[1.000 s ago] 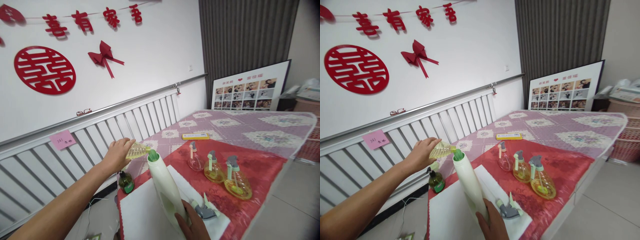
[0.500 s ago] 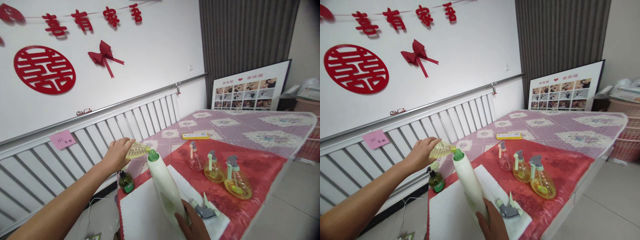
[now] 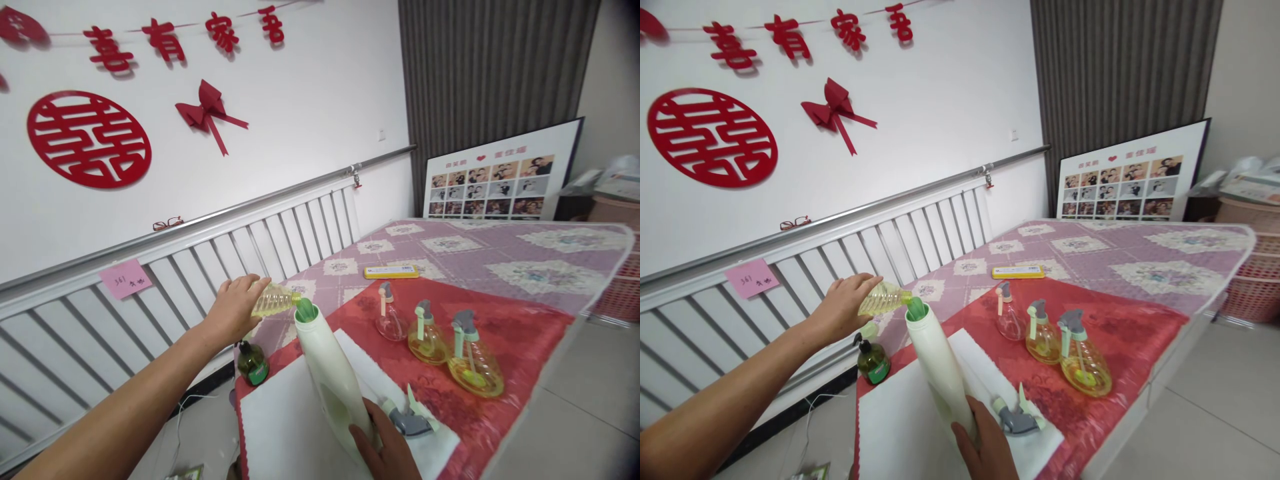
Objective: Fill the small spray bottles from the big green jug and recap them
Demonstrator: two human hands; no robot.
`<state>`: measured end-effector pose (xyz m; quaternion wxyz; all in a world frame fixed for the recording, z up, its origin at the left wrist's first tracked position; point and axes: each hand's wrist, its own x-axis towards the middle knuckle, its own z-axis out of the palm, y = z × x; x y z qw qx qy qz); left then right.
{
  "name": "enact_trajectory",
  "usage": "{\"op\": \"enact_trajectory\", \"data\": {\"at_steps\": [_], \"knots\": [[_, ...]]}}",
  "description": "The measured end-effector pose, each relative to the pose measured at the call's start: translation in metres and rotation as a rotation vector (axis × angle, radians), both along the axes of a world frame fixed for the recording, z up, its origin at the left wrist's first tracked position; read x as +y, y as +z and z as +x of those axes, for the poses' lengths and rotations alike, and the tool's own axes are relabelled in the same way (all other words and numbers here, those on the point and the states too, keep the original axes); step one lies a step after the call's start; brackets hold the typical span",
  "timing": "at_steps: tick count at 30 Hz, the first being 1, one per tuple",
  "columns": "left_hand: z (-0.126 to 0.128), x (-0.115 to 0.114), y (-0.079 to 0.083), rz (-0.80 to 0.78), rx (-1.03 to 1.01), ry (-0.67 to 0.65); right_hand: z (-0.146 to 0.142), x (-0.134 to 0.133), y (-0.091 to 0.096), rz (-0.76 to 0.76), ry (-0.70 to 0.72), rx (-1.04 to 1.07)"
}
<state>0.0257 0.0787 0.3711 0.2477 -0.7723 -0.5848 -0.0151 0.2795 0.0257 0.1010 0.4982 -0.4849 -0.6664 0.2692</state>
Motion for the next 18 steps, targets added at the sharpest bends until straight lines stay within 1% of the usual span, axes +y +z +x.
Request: {"op": "enact_trajectory", "data": {"at_steps": [10,14,18], "knots": [[0.0026,-0.0019,0.0018,0.002,0.003,0.011,-0.0009,0.0011,-0.0065,-0.014,-0.011,0.007],[0.002,-0.0014,0.0016,0.0,0.003,0.006,-0.0002,0.0017,-0.0047,0.002,0.005,-0.011],[0.0017,-0.0007,0.0011,0.003,0.003,0.006,-0.0001,0.0018,-0.0047,0.024,-0.01,-0.015]]}}
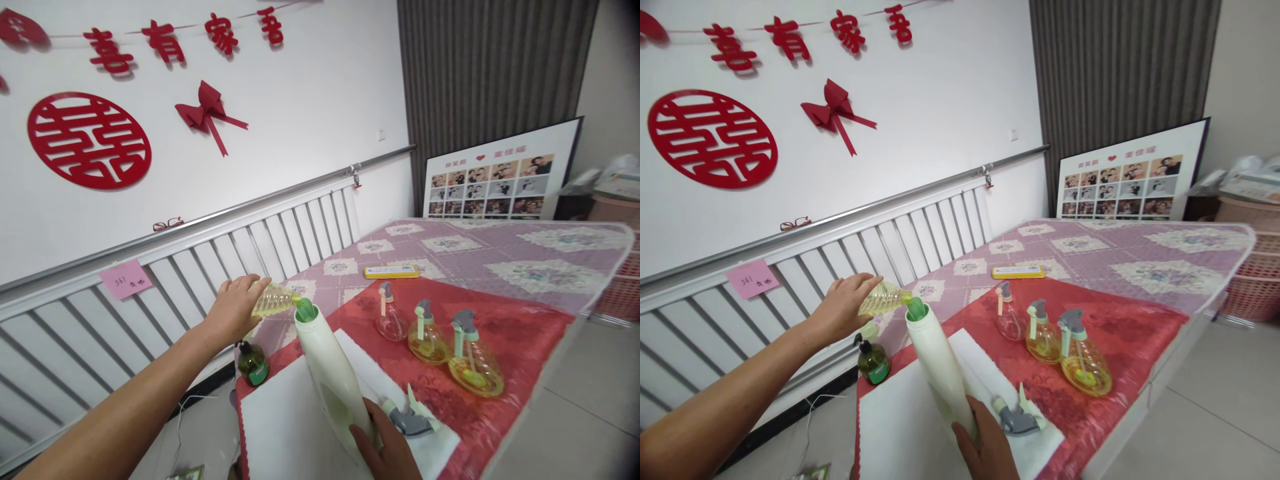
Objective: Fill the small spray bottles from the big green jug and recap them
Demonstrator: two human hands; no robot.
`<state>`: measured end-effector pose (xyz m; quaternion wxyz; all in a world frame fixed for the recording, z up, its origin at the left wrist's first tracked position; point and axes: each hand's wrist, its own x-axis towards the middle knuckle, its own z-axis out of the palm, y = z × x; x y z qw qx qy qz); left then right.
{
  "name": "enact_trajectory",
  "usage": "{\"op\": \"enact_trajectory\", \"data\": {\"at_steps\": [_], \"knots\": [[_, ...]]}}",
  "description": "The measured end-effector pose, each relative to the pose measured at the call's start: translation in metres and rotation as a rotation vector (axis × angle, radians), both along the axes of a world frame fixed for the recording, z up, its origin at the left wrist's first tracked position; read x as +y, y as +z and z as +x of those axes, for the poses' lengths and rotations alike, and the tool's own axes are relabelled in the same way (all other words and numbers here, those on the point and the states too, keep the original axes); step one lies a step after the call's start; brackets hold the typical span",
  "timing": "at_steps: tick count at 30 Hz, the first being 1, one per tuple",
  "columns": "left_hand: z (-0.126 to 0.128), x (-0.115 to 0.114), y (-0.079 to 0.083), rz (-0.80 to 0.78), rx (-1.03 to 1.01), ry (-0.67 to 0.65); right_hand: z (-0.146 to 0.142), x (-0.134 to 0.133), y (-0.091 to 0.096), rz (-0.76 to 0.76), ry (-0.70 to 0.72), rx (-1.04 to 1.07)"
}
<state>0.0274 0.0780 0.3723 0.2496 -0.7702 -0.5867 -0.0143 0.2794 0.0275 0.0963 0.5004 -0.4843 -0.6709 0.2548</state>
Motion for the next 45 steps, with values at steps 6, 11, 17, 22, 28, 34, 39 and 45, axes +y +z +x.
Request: {"op": "enact_trajectory", "data": {"at_steps": [6,11,17,22,28,34,39,45], "knots": [[0.0002,-0.0007,0.0,-0.006,-0.005,0.004,0.001,0.0,-0.0008,-0.01,0.009,-0.024],[0.0001,-0.0005,0.0002,-0.001,0.001,0.009,0.0005,-0.0012,0.0036,-0.044,0.02,-0.01],[-0.0006,0.0007,-0.0002,0.003,0.01,0.001,0.0002,-0.0014,0.003,-0.051,0.033,-0.006],[-0.0014,0.0011,-0.0011,0.008,0.01,-0.003,0.0011,-0.0014,0.0028,-0.049,0.02,-0.009],[-0.0013,0.0011,-0.0008,0.002,0.011,0.009,0.0004,-0.0008,0.0033,-0.029,0.007,-0.005],[-0.001,0.0011,-0.0005,0.001,0.007,0.011,0.0004,-0.0016,0.0054,-0.023,0.019,-0.006],[-0.0002,0.0002,0.0003,-0.003,0.012,0.011,0.0007,-0.0014,0.0044,-0.047,0.032,-0.028],[0.0001,-0.0005,0.0,-0.004,0.014,0.012,0.0013,0.0,-0.0001,-0.066,0.047,-0.024]]}}
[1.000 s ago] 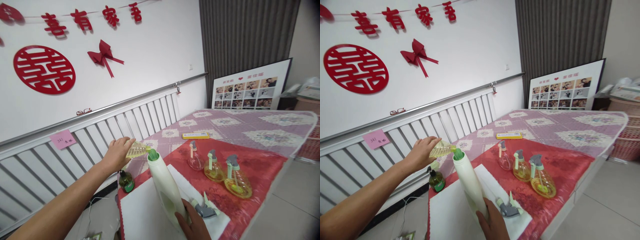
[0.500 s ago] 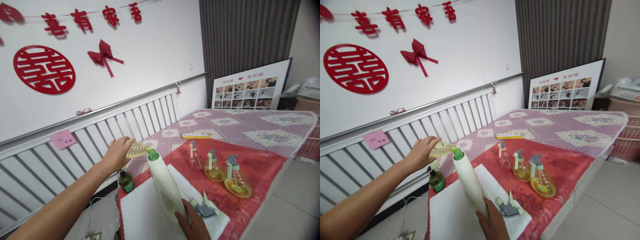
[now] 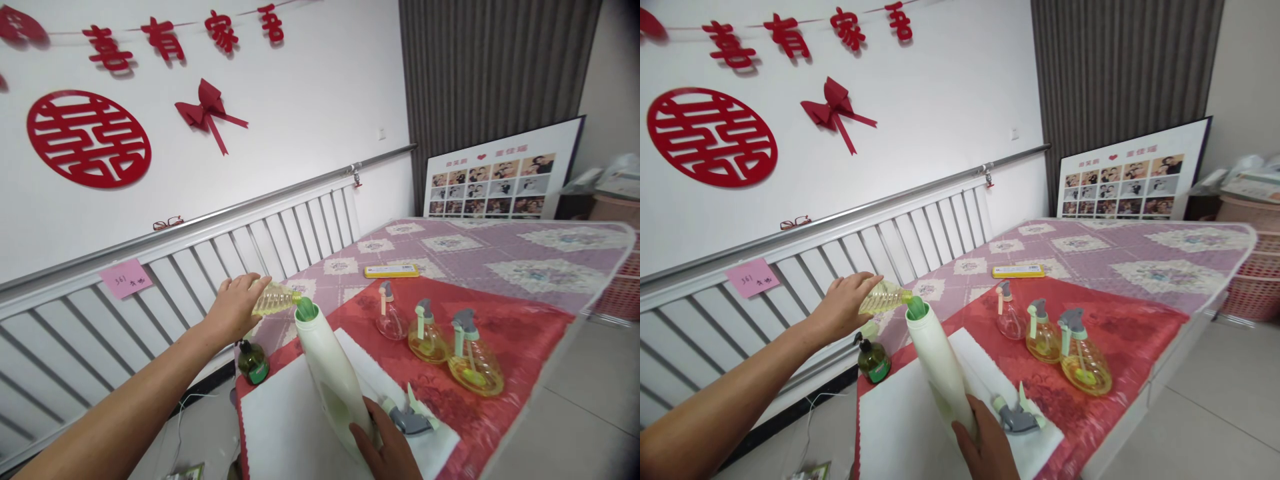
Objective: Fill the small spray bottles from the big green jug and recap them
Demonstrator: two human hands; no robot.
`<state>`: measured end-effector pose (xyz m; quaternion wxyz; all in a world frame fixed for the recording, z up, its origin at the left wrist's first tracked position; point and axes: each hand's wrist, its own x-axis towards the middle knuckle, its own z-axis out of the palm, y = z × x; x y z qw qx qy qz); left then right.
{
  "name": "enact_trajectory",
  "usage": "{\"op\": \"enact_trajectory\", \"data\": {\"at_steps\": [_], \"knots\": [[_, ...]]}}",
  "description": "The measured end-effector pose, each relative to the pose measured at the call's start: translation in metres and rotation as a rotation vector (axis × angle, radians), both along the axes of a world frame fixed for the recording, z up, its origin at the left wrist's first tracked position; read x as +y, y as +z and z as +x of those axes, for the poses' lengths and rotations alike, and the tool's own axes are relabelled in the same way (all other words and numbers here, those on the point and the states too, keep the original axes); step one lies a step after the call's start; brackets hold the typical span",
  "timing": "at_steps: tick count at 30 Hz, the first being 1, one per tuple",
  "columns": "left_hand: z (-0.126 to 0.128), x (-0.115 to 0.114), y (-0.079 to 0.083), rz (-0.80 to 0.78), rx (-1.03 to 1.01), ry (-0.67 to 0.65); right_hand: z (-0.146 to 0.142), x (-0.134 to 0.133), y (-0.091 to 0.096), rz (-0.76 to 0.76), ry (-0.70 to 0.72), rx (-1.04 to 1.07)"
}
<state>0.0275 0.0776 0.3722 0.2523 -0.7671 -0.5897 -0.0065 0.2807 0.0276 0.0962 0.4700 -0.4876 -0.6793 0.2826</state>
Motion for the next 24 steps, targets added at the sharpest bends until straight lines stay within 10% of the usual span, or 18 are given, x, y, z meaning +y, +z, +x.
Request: {"op": "enact_trajectory", "data": {"at_steps": [24], "knots": [[0.0004,-0.0006,-0.0002,0.02,0.014,0.002,-0.0001,0.0013,-0.0007,0.043,-0.01,-0.005]]}}
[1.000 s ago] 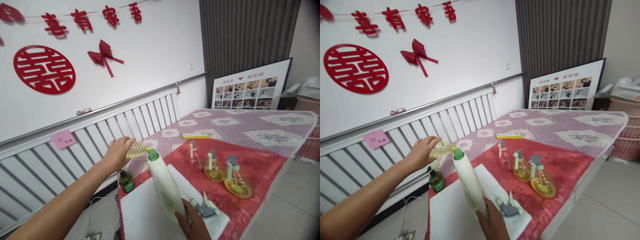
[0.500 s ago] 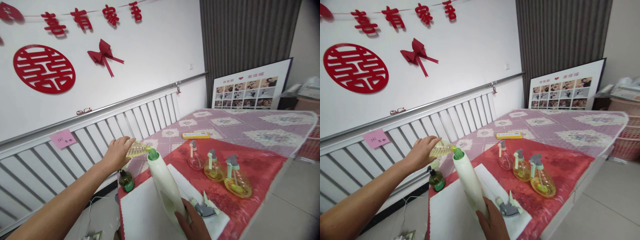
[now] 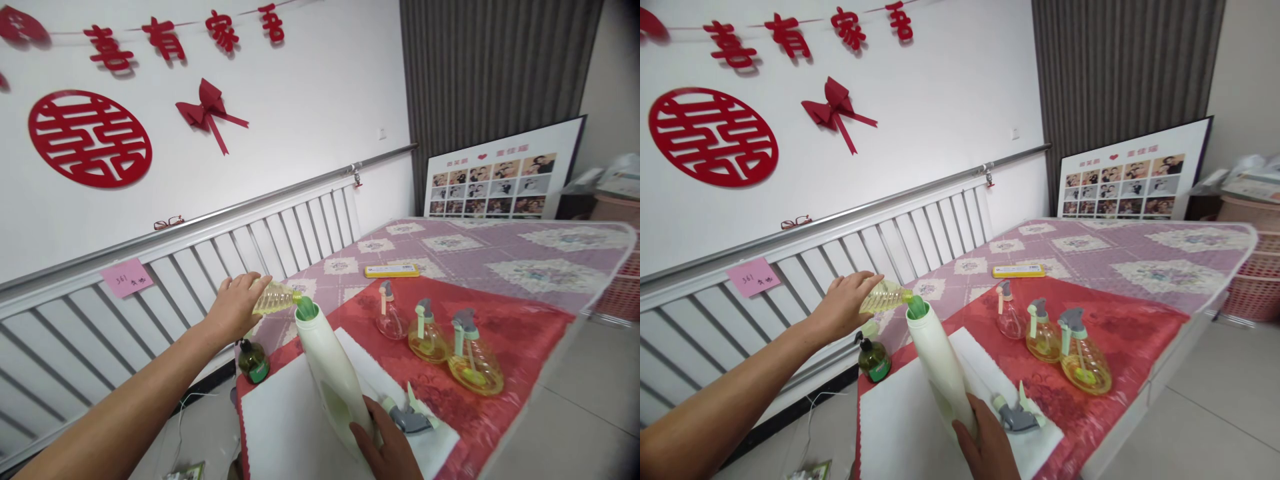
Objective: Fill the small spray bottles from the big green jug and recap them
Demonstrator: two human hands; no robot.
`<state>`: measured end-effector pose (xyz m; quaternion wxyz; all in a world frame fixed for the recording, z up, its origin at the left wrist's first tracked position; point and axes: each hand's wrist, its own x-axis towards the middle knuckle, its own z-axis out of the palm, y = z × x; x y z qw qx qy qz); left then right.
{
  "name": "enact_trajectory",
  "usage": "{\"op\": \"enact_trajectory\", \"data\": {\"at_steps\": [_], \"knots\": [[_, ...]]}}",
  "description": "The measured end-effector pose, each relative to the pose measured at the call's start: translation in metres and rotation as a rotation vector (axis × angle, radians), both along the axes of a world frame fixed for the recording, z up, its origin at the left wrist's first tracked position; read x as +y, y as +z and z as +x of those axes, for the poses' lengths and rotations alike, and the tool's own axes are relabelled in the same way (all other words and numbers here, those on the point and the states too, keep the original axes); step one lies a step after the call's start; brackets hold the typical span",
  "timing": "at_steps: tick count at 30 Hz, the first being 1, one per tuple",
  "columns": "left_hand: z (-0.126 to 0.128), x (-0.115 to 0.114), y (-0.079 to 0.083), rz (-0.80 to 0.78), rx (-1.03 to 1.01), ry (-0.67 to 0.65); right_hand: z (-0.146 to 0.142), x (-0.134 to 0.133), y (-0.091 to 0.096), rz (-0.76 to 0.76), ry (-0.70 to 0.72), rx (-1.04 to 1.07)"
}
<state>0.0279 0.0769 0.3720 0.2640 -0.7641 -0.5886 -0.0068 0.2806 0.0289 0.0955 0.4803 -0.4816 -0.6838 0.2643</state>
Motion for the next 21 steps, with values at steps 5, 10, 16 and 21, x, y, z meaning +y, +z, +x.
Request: {"op": "enact_trajectory", "data": {"at_steps": [5,10,16,21], "knots": [[0.0005,0.0,0.0002,0.004,0.008,0.01,0.0001,0.0013,0.0011,0.021,-0.024,0.003],[0.0014,-0.0005,0.001,0.006,0.013,0.003,0.0015,-0.0014,0.0006,0.009,-0.012,-0.012],[0.0016,-0.0007,0.0012,0.008,0.011,0.003,0.0001,-0.0002,-0.0027,0.009,-0.013,-0.018],[0.0009,0.0001,0.0008,0.007,0.006,0.003,-0.0009,0.002,-0.0016,0.013,-0.019,-0.009]]}}
